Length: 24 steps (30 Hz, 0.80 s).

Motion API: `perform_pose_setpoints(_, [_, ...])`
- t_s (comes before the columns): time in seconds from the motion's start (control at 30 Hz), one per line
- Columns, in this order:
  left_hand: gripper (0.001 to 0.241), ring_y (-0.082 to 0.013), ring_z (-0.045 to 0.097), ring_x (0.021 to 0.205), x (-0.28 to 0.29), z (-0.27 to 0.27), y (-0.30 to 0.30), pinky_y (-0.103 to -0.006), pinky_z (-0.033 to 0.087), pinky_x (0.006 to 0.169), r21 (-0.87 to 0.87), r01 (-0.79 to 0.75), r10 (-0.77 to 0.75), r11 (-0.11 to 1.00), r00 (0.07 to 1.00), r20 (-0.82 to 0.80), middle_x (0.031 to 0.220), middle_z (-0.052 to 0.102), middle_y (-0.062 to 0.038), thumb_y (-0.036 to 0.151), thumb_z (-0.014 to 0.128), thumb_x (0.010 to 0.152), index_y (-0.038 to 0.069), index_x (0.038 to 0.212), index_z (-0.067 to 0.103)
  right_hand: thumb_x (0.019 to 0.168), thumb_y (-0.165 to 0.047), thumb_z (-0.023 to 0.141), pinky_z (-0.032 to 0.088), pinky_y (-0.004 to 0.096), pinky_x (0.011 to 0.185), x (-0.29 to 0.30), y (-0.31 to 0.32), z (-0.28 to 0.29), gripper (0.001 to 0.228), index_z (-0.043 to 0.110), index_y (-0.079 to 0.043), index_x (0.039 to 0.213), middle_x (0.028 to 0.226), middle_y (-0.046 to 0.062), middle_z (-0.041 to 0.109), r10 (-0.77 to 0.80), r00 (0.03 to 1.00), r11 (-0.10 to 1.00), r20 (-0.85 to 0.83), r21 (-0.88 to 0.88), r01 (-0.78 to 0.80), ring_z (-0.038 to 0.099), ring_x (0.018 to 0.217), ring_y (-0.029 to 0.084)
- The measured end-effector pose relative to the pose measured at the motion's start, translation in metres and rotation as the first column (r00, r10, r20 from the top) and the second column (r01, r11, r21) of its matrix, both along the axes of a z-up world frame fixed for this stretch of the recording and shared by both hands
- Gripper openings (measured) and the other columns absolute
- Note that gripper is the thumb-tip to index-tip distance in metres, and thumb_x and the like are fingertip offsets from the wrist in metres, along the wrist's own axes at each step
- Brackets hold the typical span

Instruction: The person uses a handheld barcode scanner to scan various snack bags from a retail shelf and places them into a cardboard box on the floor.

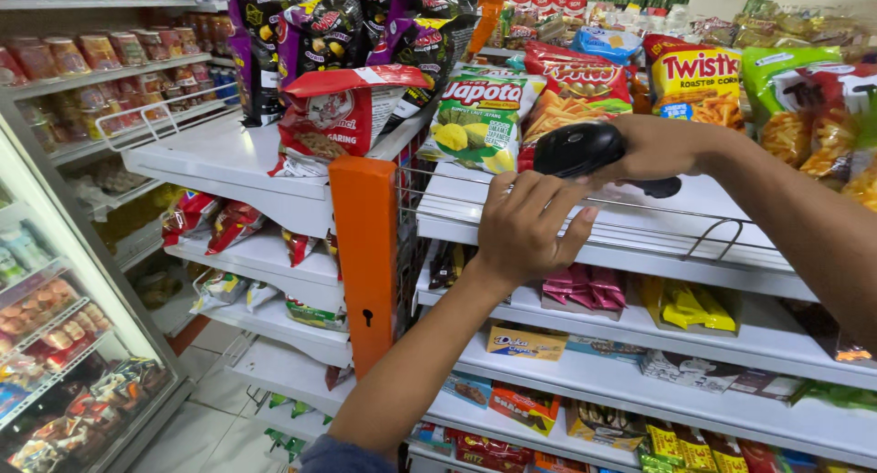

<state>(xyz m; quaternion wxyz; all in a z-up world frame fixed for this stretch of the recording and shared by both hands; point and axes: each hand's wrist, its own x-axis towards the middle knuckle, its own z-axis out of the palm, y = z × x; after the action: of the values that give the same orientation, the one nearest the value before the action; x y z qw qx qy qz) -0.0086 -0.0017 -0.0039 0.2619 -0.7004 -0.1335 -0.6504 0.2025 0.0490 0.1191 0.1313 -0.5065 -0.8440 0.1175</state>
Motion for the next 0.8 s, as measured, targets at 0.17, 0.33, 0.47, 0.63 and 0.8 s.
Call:
perform_pose_setpoints(0.17, [0.018, -0.0214, 0.06, 0.09, -0.002, 0.0, 0.0, -0.0397, 0.044, 0.089, 0.018, 0.016, -0.016, 1.0, 1.0, 0.005, 0.094, 0.065, -0.002, 0.026, 0.065, 0.099, 0.01, 0.103, 0.072, 0.073, -0.027, 0.081, 0.056, 0.041, 0.065, -0.018, 0.007, -0.003, 0.031, 0.076, -0.002, 0.091, 0.076, 0.012, 0.075, 0.022, 0.989, 0.99, 0.148, 0.137, -0.043, 0.068, 0.066, 0.023])
perform_pose_setpoints(0.33, [0.02, -0.0222, 0.061, 0.09, -0.004, 0.002, -0.002, -0.0401, 0.044, 0.09, 0.026, 0.026, -0.026, 0.999, 1.0, 0.004, 0.095, 0.065, -0.003, 0.027, 0.066, 0.099, 0.009, 0.104, 0.072, 0.07, -0.025, 0.081, 0.055, 0.044, 0.07, -0.022, -0.016, 0.003, 0.033, 0.073, -0.004, 0.095, 0.081, 0.018, 0.075, 0.026, 0.971, 0.939, 0.237, 0.328, -0.105, 0.072, 0.072, 0.032])
perform_pose_setpoints(0.47, [0.019, -0.0227, 0.062, 0.094, -0.008, -0.001, -0.001, -0.0403, 0.045, 0.093, -0.012, 0.087, -0.088, 0.996, 0.996, -0.019, 0.099, 0.067, -0.002, 0.026, 0.066, 0.099, 0.009, 0.106, 0.072, 0.074, -0.026, 0.082, 0.054, 0.047, 0.074, -0.018, -0.074, 0.0, 0.034, 0.073, -0.007, 0.1, 0.089, 0.019, 0.073, -0.168, 0.967, 0.86, 0.191, 0.508, 0.049, 0.069, 0.084, 0.04])
perform_pose_setpoints(0.63, [0.019, -0.0208, 0.066, 0.109, -0.004, 0.0, -0.005, -0.0444, 0.042, 0.108, -0.047, 0.17, -0.173, 0.984, 0.983, -0.056, 0.115, 0.071, -0.001, 0.021, 0.065, 0.099, 0.01, 0.112, 0.073, 0.072, -0.014, 0.079, 0.053, 0.049, 0.076, -0.011, -0.151, -0.033, 0.042, 0.071, -0.006, 0.112, 0.106, 0.015, 0.069, -0.377, 0.92, 0.573, 0.112, 0.808, 0.137, 0.067, 0.092, 0.041])
perform_pose_setpoints(0.8, [0.02, -0.0249, 0.062, 0.13, 0.039, -0.03, -0.029, -0.0545, 0.026, 0.129, -0.186, 0.361, -0.386, 0.914, 0.915, -0.118, 0.127, 0.069, -0.005, 0.018, 0.067, 0.099, 0.011, 0.117, 0.074, 0.077, -0.008, 0.082, 0.053, 0.045, 0.08, 0.024, -0.205, -0.086, 0.038, 0.066, -0.001, 0.111, 0.11, 0.018, 0.065, -0.297, 0.954, 0.503, -0.032, 0.844, 0.185, 0.065, 0.094, 0.041])
